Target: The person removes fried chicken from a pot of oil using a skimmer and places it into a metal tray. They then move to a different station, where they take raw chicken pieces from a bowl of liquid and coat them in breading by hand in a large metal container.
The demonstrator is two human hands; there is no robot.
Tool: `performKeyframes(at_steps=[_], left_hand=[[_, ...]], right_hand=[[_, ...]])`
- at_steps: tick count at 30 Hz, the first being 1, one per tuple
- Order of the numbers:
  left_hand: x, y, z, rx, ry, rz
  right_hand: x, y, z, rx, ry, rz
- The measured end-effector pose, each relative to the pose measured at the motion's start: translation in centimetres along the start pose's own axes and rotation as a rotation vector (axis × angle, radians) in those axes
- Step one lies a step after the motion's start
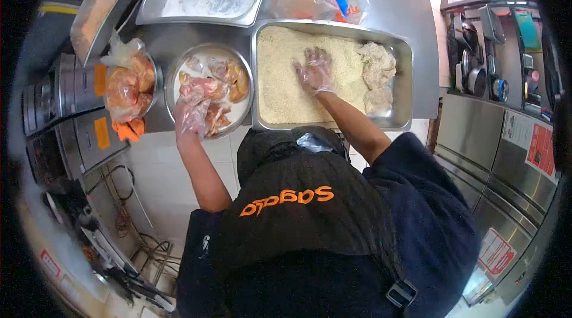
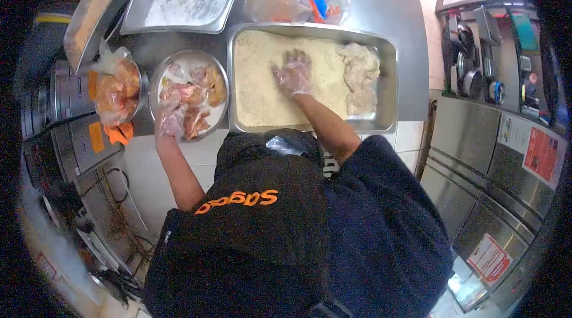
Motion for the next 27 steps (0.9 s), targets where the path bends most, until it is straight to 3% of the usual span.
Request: performKeyframes(at_steps=[2, 4, 5, 6, 8, 9, 12, 13, 16, 18, 19, 20, 21, 23, 24, 26, 27], left_hand=[[0.8, -1.3, -1.6, -0.055, -0.004, -0.051], [-0.9, -1.6, -0.4, 0.015, 0.226, 0.099], [0.5, -0.3, -1.6, -0.022, 0.097, 0.037], [1.5, 0.7, -2.4, -0.016, 0.098, 0.033], [2.1, 1.9, -2.8, -0.011, 0.046, 0.053], [2.2, 2.6, -3.1, -0.012, 0.016, 0.069], [2.4, 3.0, -3.8, -0.03, -0.059, 0.098], [2.3, 2.8, -3.6, -0.028, -0.06, 0.098], [1.6, 1.8, -2.8, -0.074, -0.102, 0.091], [2.9, -0.1, -0.8, -0.058, -0.23, -0.217], [2.9, -0.4, -0.8, -0.053, -0.229, -0.217], [2.4, -0.5, 0.0, 0.075, -0.229, -0.172], [2.0, -0.8, 0.8, 0.2, -0.226, -0.129], [2.4, 0.7, -1.1, 0.25, -0.099, -0.091], [2.7, 1.6, -1.8, 0.302, 0.021, -0.055], [2.8, 1.3, -2.3, 0.208, -0.013, -0.089], [2.8, 1.3, -2.1, 0.224, -0.006, -0.084]], right_hand=[[-0.6, 0.4, -0.8, -0.102, -0.113, -0.097], [-3.5, 0.2, 3.3, 0.745, 0.077, 0.025], [-4.3, -1.0, 3.6, 0.917, 0.125, -0.011], [-5.2, -1.5, 3.3, 0.916, 0.123, -0.004], [-4.6, -2.2, 2.6, 1.012, 0.645, 0.089], [-5.2, -1.0, 1.4, 0.82, 0.45, 0.009], [-2.9, 0.9, -5.0, 0.778, 0.405, -0.075], [-2.6, 1.7, -6.3, 0.621, 0.299, -0.198], [-2.6, 1.2, -7.4, 0.537, 0.186, -0.135], [-3.5, -1.2, -6.6, 0.485, 0.292, -0.148], [-3.7, -3.2, -6.7, 0.63, 0.197, -0.071], [-4.1, -4.5, -6.3, 0.773, 0.102, 0.008], [-5.0, -5.0, -5.1, 0.772, 0.104, 0.009], [-7.0, -9.2, -0.5, 1.221, 0.019, 0.097], [-7.1, -9.7, -0.4, 1.219, 0.022, 0.099], [-1.5, -9.3, -3.8, 1.006, 0.955, 0.177], [-0.3, -9.1, -2.3, 1.062, 1.055, 0.306]])
Point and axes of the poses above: each hand's wrist, its own y-axis towards the middle knuckle, its own z-axis out of the palm, x = y × z, the point moved 8 cm from there along y, towards the middle knuckle, and after that the axes turned 2 degrees about -z, right-handed, at the moved point
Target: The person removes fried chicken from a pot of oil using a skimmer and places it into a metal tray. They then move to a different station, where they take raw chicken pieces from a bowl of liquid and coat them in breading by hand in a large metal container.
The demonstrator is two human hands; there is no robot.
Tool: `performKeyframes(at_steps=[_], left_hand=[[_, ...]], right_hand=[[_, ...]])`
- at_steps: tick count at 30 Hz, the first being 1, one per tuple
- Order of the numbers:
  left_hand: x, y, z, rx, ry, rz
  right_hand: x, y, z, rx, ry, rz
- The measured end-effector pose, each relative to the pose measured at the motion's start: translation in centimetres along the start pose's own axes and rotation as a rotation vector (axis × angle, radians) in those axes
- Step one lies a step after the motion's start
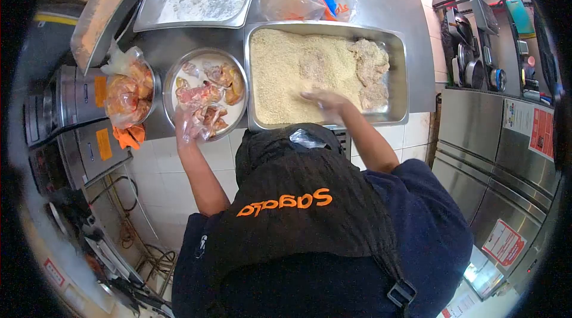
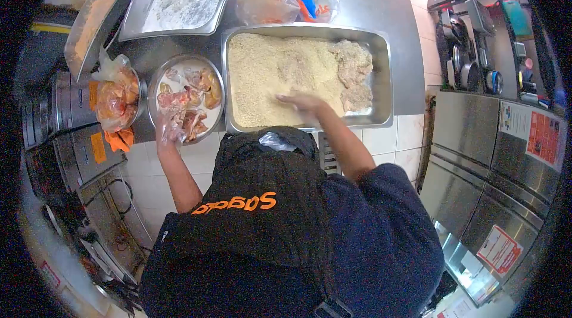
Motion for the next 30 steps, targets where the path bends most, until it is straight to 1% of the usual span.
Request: performKeyframes(at_steps=[1, 2, 3, 4, 5, 7, 9, 11, 13, 14, 16, 17, 19, 20, 21, 23, 24, 25, 26, 27, 28, 30], left_hand=[[-0.1, 0.1, 0.2, 0.017, 0.007, 0.006], [-0.2, 0.2, 0.3, 0.033, 0.012, 0.015], [-0.3, 0.3, 0.4, 0.047, 0.016, 0.023], [-0.4, 0.3, 0.6, 0.06, 0.019, 0.034], [-0.6, 0.4, 0.7, 0.071, 0.023, 0.048], [-0.9, 0.6, 0.8, 0.085, 0.023, 0.076], [-1.3, 0.6, 0.6, 0.063, 0.019, 0.119], [-1.7, 0.4, 0.2, 0.029, 0.019, 0.162], [-2.0, 0.3, 0.1, 0.013, 0.023, 0.196], [-2.1, 0.3, 0.1, 0.014, 0.027, 0.208], [-2.4, 0.2, 0.2, 0.025, 0.037, 0.231], [-2.4, 0.2, 0.1, 0.019, 0.035, 0.232], [-2.2, -0.4, -0.3, -0.039, 0.073, 0.235], [-2.1, -0.8, -0.5, -0.07, 0.095, 0.234], [-2.4, -1.0, -0.7, -0.101, 0.12, 0.234], [-3.0, -1.3, -0.9, -0.149, 0.154, 0.217], [-3.2, -1.7, -0.5, -0.154, 0.115, 0.253], [-3.6, -2.0, -0.1, -0.16, 0.073, 0.3], [-3.8, -2.0, -0.5, -0.174, 0.183, 0.286], [-3.5, -1.6, -0.6, -0.157, 0.206, 0.228], [-3.4, -1.1, -0.5, -0.135, 0.232, 0.202], [-3.5, -0.3, -0.5, -0.089, 0.24, 0.248]], right_hand=[[-0.2, 2.2, 0.8, 0.023, 0.144, 0.072], [-1.3, 4.2, 1.1, 0.021, 0.145, 0.071], [-2.4, 6.5, 0.7, -0.052, 0.075, -0.029], [-1.0, 6.9, 0.8, -0.123, 0.003, -0.13], [-0.4, 7.1, 0.9, -0.119, 0.002, -0.136], [-1.1, 6.9, 0.0, -0.276, 0.374, 0.123], [1.9, 7.1, -2.6, -0.295, -0.118, -0.395], [1.5, 9.0, -5.7, -0.227, -0.995, -0.129], [1.2, 9.8, -9.5, -0.315, -0.726, 0.091], [2.0, 9.6, -9.5, -0.302, -0.729, 0.084], [6.3, 8.3, -10.8, -0.653, -1.061, -0.106], [6.2, 8.8, -10.0, -0.647, -1.063, -0.109], [7.7, 8.0, -7.6, -0.965, -1.215, -0.353], [6.2, 8.5, -6.9, -0.932, -1.192, -0.292], [5.2, 8.3, -6.5, -0.924, -1.189, -0.291], [4.5, 6.7, -4.0, -0.921, -1.277, -0.423], [6.2, 4.7, -3.1, -0.938, -1.198, -0.509], [6.5, 6.0, -3.6, -0.912, -1.203, -0.51], [5.5, 7.6, -4.0, -0.839, -1.124, -0.424], [3.1, 7.2, -3.6, -0.785, -1.035, -0.302], [2.1, 6.2, -3.9, -0.815, -1.038, -0.256], [4.4, 7.1, -6.1, -0.933, -1.022, -0.449]])
Point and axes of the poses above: each hand's wrist, its own y-axis towards the middle knuckle, its own z-axis out of the palm, x = y × z, the point moved 8 cm from there along y, towards the middle knuckle, and after that the axes turned 2 degrees about -z, right-handed, at the moved point
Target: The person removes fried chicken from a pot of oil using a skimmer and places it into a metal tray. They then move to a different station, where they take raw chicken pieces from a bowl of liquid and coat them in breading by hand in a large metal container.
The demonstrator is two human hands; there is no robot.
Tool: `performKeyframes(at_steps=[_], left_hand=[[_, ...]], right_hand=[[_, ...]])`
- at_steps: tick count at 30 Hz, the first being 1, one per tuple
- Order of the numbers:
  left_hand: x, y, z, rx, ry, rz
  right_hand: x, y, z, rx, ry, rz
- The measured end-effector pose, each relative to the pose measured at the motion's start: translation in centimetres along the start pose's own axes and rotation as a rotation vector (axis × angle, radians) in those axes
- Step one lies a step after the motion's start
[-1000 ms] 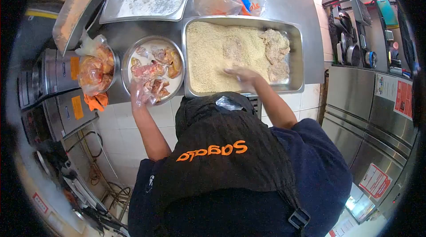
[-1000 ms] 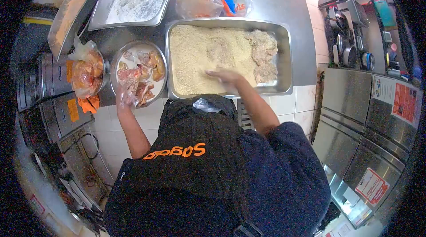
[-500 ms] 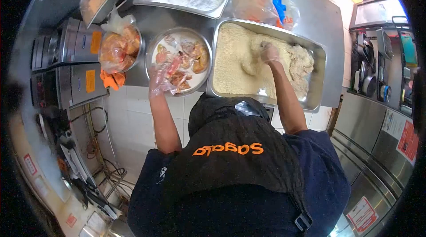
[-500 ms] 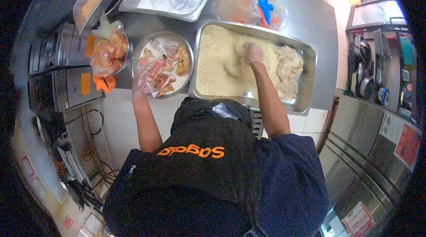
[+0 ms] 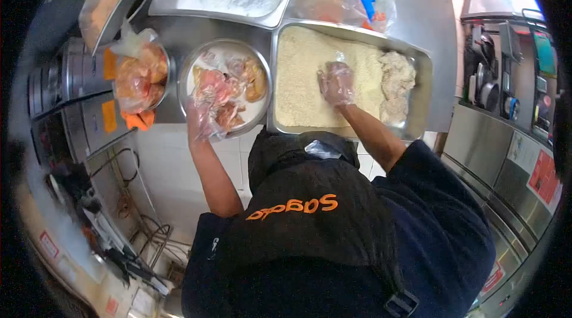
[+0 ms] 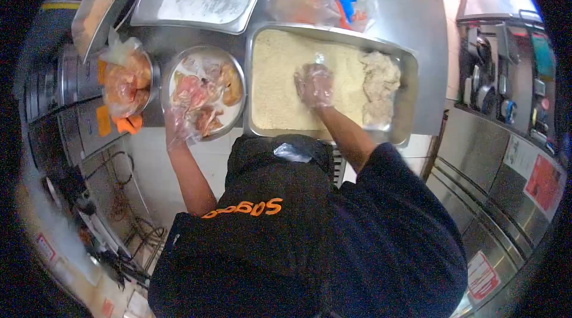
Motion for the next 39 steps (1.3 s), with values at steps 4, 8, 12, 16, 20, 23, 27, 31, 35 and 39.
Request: performKeyframes(at_steps=[4, 8, 12, 16, 20, 23, 27, 31, 35, 39], left_hand=[[0.9, 1.1, -0.7, -0.072, 0.079, -0.045], [0.1, 0.1, -0.1, -0.015, 0.087, 0.103], [1.6, 2.8, -1.3, -0.006, -0.009, 0.125], [1.4, 1.6, -0.6, -0.069, -0.035, 0.015], [5.0, 1.1, -2.6, -0.086, -0.153, -0.094], [4.3, 3.1, -0.6, -0.036, -0.183, -0.025], [4.2, 1.8, -0.9, -0.058, -0.153, -0.006], [3.5, 1.7, 1.0, -0.053, -0.143, 0.016], [2.1, 0.8, 1.5, -0.089, -0.133, 0.039], [0.9, -0.2, 2.5, -0.121, -0.133, 0.049]], right_hand=[[-1.2, 1.2, -0.7, 0.17, 0.082, 0.137], [-0.9, 2.2, -0.4, 0.098, -0.023, 0.123], [-0.2, 2.7, 0.4, 0.174, -0.106, 0.132], [1.6, -2.8, -1.3, -0.094, -0.282, 0.018], [0.7, -2.1, -0.6, 0.132, -0.16, 0.268], [-0.5, -2.1, -0.4, -0.002, -0.082, 0.406], [-5.0, -3.2, 2.8, 0.615, 0.127, 0.477], [-6.0, -4.7, 1.7, 0.609, 0.564, 0.529], [-3.8, -5.5, -4.6, 0.579, 0.39, 0.344], [-5.8, -7.3, -9.8, -0.046, 0.895, 0.425]])
Point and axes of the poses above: each hand's wrist, its own y-axis towards the middle knuckle, its own z-axis out of the palm, x = y × z, the point moved 8 cm from there along y, towards the middle knuckle, and after that the axes turned 2 degrees about -z, right-handed, at the moved point
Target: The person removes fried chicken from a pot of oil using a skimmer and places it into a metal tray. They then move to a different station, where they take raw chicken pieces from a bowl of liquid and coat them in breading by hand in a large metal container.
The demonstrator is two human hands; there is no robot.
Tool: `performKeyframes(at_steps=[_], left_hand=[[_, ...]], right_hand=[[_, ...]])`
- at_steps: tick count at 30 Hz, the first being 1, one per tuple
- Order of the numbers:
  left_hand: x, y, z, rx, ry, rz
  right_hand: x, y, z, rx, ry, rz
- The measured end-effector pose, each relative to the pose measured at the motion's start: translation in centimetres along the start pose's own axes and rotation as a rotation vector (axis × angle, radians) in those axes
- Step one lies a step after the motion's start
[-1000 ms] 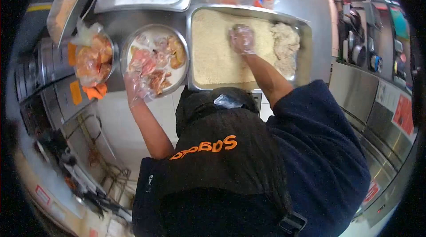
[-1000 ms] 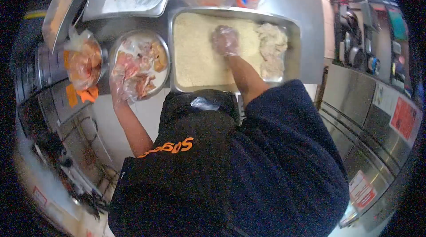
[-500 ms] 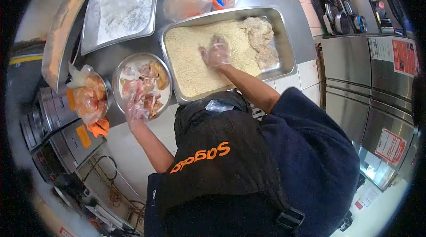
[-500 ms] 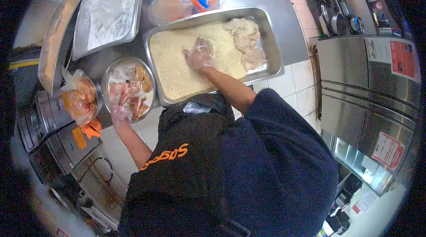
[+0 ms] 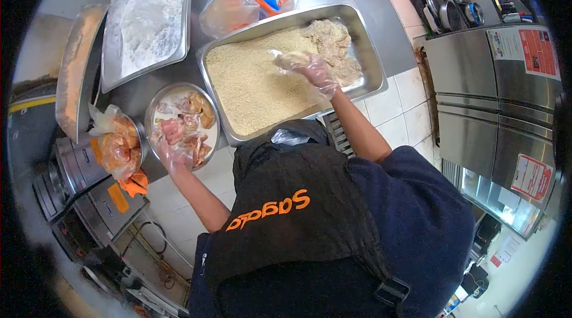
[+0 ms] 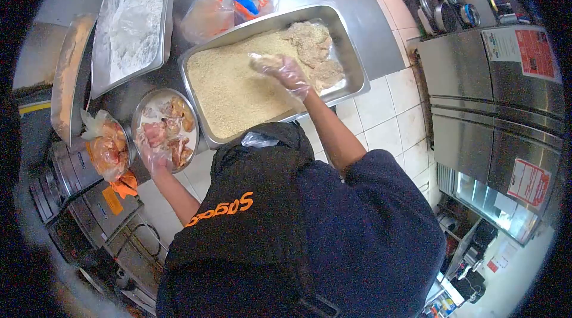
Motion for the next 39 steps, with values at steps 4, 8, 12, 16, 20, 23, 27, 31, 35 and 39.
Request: performKeyframes(at_steps=[4, 8, 12, 16, 20, 23, 27, 31, 35, 39], left_hand=[[0.3, -0.1, 0.3, -0.035, -0.04, -0.026], [0.2, 0.0, 0.0, -0.073, -0.075, -0.05], [-0.1, 3.6, -4.0, -0.082, 0.254, 0.217], [-1.1, 3.3, -4.0, 0.026, 0.397, 0.179], [-4.9, -0.1, 0.3, 0.215, 0.531, 0.085], [-8.1, -0.9, 1.9, 0.162, 0.596, 0.299], [-11.3, -4.5, 6.4, 0.24, 0.687, 0.297], [-11.3, -3.4, 8.3, 0.347, 1.03, 0.549], [-8.7, -5.3, 17.0, 0.635, 0.853, 0.476], [-1.6, -4.4, 22.4, 0.926, 0.377, 0.154]], right_hand=[[-1.4, -0.1, -5.6, -0.31, 0.264, -0.047], [-4.9, 0.4, -10.3, -0.322, -0.565, -0.058], [-14.4, -0.4, -10.2, -0.315, -0.035, 0.301], [-12.8, -0.4, -0.3, 0.21, -0.683, 0.408], [-6.6, 2.8, 9.9, 0.413, -0.68, 0.182], [-0.7, 4.7, 15.7, 0.441, -0.724, -0.088], [-1.9, 1.7, 21.9, 0.849, 0.42, 0.376], [-4.1, 3.7, 18.5, 0.762, -0.163, 0.082], [-5.7, 4.5, 11.4, 0.535, -0.125, 0.229], [-7.8, 5.7, 5.4, 0.315, -0.085, 0.162]])
Point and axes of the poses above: each hand's wrist, its own y-axis towards the middle knuckle, its own z-axis out of the palm, x = y × z, the point moved 8 cm from there along y, towards the middle knuckle, and after that the axes turned 2 degrees about -z, right-handed, at the moved point
